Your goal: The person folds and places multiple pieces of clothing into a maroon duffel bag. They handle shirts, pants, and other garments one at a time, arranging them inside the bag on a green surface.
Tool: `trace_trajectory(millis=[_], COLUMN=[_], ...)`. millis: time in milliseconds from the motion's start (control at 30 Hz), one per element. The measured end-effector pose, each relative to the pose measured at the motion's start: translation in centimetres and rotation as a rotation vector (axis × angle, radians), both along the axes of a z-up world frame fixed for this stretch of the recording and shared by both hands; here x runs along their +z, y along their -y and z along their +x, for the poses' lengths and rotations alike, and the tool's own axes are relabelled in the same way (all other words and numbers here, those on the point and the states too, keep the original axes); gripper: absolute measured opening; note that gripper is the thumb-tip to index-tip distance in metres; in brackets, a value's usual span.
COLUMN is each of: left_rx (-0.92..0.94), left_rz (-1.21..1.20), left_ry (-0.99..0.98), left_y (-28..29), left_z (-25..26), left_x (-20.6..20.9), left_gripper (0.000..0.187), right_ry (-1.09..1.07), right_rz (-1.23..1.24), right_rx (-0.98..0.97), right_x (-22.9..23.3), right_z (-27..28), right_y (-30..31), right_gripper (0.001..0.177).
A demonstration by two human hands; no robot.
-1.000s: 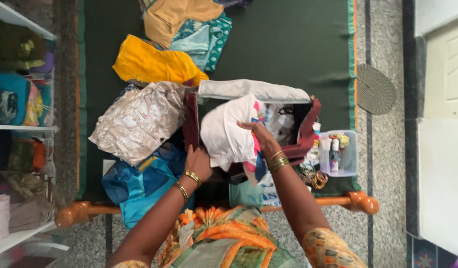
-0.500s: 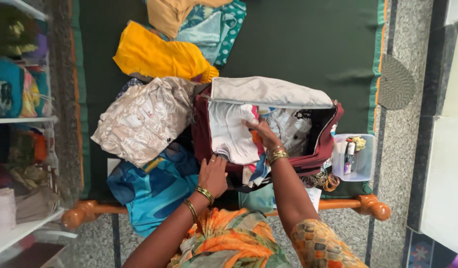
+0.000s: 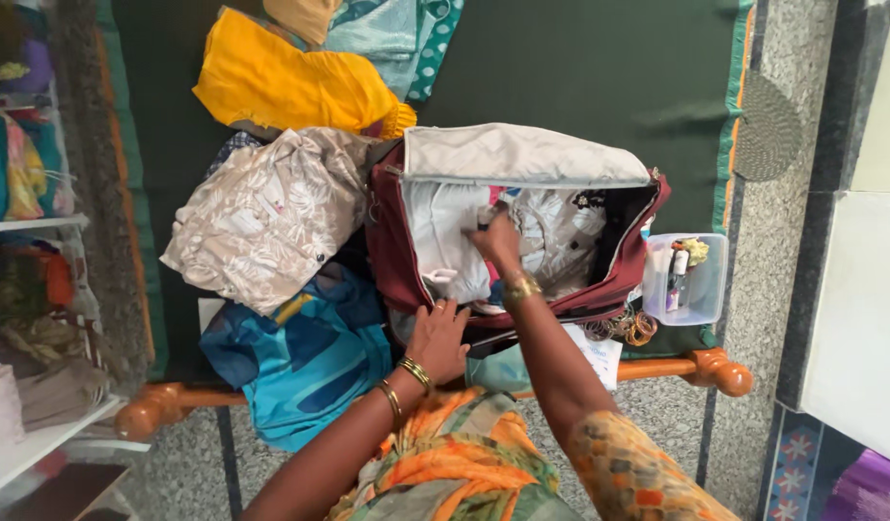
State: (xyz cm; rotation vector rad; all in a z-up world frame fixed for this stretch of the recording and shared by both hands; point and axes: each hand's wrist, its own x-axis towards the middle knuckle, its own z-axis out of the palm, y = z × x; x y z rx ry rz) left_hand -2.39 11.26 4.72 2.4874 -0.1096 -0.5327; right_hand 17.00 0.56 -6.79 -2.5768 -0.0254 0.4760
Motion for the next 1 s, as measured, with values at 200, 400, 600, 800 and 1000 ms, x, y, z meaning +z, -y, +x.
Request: trace_trajectory(millis=[200, 400, 600, 800, 1000], left_rx=[-0.224, -0.213, -0.087, -0.017, -0.044], left_rz=[0.132, 0.135, -0.117, -0.181, -0.249], left_ry=[-0.071, -0.025, -0.010, -0.047, 0.065], left_y=[0.8, 2.6, 0.8, 0.5, 1.5], left_z=[1.8, 0.4, -0.6, 0.8, 1.2], left_x=[0.0, -3.2, -4.2, -4.6, -4.5], left_gripper=[0.057, 0.051, 0.032, 0.030, 0.029], right_ry=[-0.030, -0.671, -0.767, -0.433, -0.033], right_rz=[0.050, -0.177, -0.042, 0.097, -0.305], right_rx=[0.465, 0.834, 0.811, 0.442, 0.769], right_x=[2.6, -10.3, -12.6, -0.4, 5.5], right_z=[-3.0, -8.7, -9.1, -4.3, -1.9], right_y=[3.1, 1.8, 3.3, 2.0, -3.6], right_gripper=[0.028, 0.028, 0.030, 0.036, 0.131])
